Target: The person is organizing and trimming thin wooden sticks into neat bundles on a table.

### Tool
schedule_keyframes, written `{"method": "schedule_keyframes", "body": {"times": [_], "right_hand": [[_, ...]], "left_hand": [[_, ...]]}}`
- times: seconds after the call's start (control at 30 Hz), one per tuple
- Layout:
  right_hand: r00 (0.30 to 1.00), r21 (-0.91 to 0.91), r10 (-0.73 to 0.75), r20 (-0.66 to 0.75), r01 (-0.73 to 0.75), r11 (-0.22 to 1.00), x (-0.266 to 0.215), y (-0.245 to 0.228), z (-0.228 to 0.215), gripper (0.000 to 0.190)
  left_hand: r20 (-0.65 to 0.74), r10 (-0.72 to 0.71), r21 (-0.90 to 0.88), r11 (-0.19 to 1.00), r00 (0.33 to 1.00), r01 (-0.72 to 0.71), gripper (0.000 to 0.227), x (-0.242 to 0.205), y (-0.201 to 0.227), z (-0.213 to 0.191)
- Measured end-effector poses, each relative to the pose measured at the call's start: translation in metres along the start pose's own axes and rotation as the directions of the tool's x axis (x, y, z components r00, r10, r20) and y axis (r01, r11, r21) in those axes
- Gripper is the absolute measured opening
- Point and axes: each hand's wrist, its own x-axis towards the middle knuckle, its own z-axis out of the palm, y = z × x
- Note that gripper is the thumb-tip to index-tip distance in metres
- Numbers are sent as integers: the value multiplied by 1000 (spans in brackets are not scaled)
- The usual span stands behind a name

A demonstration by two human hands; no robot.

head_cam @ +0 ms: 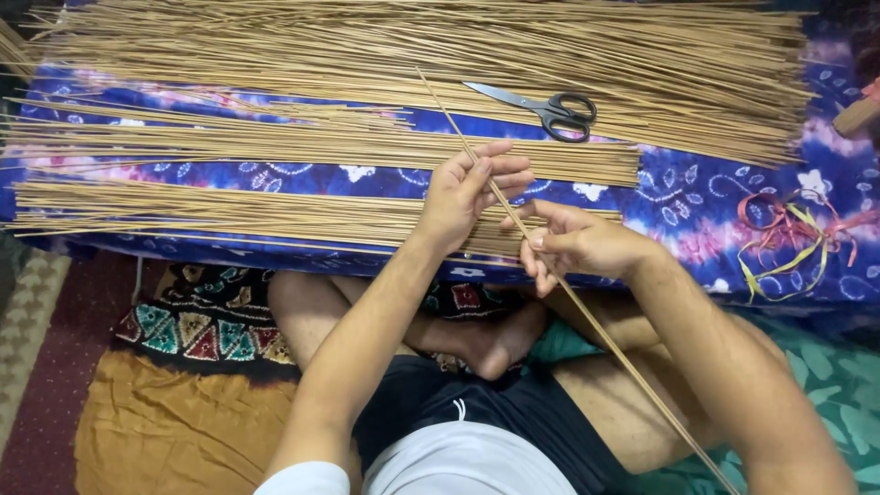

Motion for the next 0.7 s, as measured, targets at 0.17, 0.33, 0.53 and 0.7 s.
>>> {"method": "schedule_keyframes", "body": {"times": [0.17, 0.33, 0.53, 0.7], "right_hand": [[922, -711, -129, -364, -186, 678, 10, -40, -21, 39], [733, -918, -576, -362, -388, 83, 58, -17, -147, 23], [757, -838, -533, -377, -524, -151, 99, -23, -186, 35], [811, -844, -345, -472, -529, -88, 86, -67, -137, 36]], "left_hand": [[-138, 36, 78, 997, 990, -26, 31, 7, 3, -26], [-205, 43, 157, 988, 978, -11, 30, 6, -10, -42], [-252, 40, 177, 984, 967, 5, 30, 1, -19, -49], [-224, 47, 164, 986, 973, -10, 29, 3, -21, -51]]}}
